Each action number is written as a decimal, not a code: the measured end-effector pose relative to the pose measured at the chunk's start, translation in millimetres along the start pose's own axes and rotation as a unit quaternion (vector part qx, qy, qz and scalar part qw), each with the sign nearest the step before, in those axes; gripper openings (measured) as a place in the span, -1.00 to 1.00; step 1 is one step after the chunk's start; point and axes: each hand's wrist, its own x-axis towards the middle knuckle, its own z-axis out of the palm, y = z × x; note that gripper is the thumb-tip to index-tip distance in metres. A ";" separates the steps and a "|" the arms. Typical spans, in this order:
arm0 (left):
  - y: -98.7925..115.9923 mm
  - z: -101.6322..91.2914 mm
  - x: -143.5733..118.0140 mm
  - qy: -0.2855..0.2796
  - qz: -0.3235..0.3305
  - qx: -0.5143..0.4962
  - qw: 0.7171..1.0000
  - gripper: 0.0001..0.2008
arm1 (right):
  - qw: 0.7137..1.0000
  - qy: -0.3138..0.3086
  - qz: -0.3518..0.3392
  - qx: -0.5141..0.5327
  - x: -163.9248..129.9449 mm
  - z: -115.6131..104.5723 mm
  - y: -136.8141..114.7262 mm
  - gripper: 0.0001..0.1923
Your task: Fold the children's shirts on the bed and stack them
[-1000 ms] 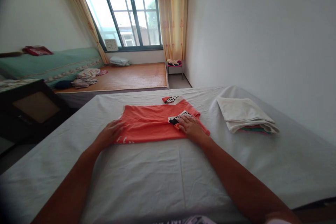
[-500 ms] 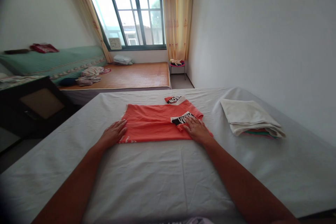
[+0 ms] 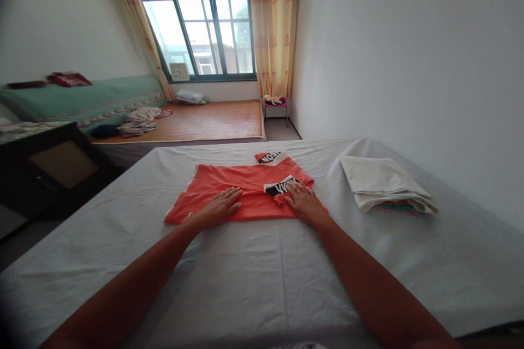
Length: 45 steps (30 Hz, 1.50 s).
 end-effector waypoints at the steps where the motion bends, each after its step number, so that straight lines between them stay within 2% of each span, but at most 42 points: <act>1: -6.5 0.7 5.0 -0.004 -0.015 0.001 1.000 -0.45 | 1.000 0.002 -0.002 0.002 -0.2 -0.1 0.4 -0.40; 3: -27.7 1.1 9.9 0.010 -0.065 0.013 0.998 -0.48 | 1.000 0.006 -0.004 0.003 -0.5 -0.8 0.5 -0.40; 6: -60.5 3.8 7.2 0.061 -0.175 0.045 0.982 -0.49 | 1.000 0.013 -0.005 0.001 -0.4 -2.7 -0.4 -0.40; 9: -74.4 9.8 0.7 0.106 -0.230 0.068 0.965 -0.47 | 1.000 0.020 -0.008 0.000 0.5 -3.5 -0.3 -0.41; 14: -68.4 13.3 -2.9 0.131 -0.216 0.066 0.965 -0.52 | 1.000 0.026 -0.005 -0.017 -0.7 -0.4 -0.6 -0.44; 17: -65.9 12.8 -3.1 0.140 -0.219 0.048 0.964 -0.53 | 0.998 0.031 0.008 -0.060 -0.6 -5.1 -13.6 -0.47; 19: -66.0 13.1 -3.4 0.145 -0.222 0.037 0.964 -0.53 | 0.996 0.034 -0.029 -0.078 4.5 -13.3 -33.7 -0.49; 21: -66.1 13.9 -3.8 0.148 -0.224 0.031 0.963 -0.54 | 0.992 0.023 -0.111 -0.063 15.8 -22.0 -62.5 -0.48; 23: -65.7 14.6 -4.3 0.152 -0.225 0.027 0.962 -0.55 | 0.981 -0.011 -0.191 -0.025 33.5 -26.2 -95.0 -0.47; 25: -64.6 14.6 -5.3 0.156 -0.225 0.023 0.962 -0.55 | 0.973 -0.058 -0.225 0.007 56.2 -23.3 -123.3 -0.45; 28: -62.8 14.0 -7.2 0.160 -0.225 0.019 0.961 -0.55 | 0.970 -0.128 -0.204 0.026 94.3 -8.8 -143.0 -0.36; 31: -62.1 13.9 -8.4 0.163 -0.226 0.013 0.960 -0.55 | 0.973 -0.159 -0.167 0.017 128.7 5.2 -132.6 -0.36; 35: -62.3 14.7 -8.1 0.170 -0.232 0.002 0.958 -0.54 | 0.985 -0.142 -0.095 -0.020 159.2 9.2 -109.3 -0.37; 38: -61.9 15.1 -7.3 0.166 -0.237 -0.007 0.957 -0.49 | 0.991 -0.113 -0.050 -0.044 168.3 8.2 -119.4 -0.38; 40: -61.7 15.6 -6.8 0.166 -0.245 -0.011 0.955 -0.46 | 0.992 -0.088 -0.079 -0.042 168.6 11.9 -141.3 -0.39; 42: -61.8 16.6 -6.6 0.170 -0.248 -0.008 0.954 -0.44 | 0.984 -0.079 -0.156 -0.019 166.7 19.9 -166.1 -0.41; 44: -62.5 17.8 -6.8 0.170 -0.243 -0.003 0.955 -0.44 | 0.971 -0.095 -0.218 0.006 166.1 28.5 -183.8 -0.43; 45: -62.8 18.3 -6.9 0.171 -0.240 -0.002 0.956 -0.46 | 0.969 -0.107 -0.222 0.012 167.2 31.3 -187.8 -0.44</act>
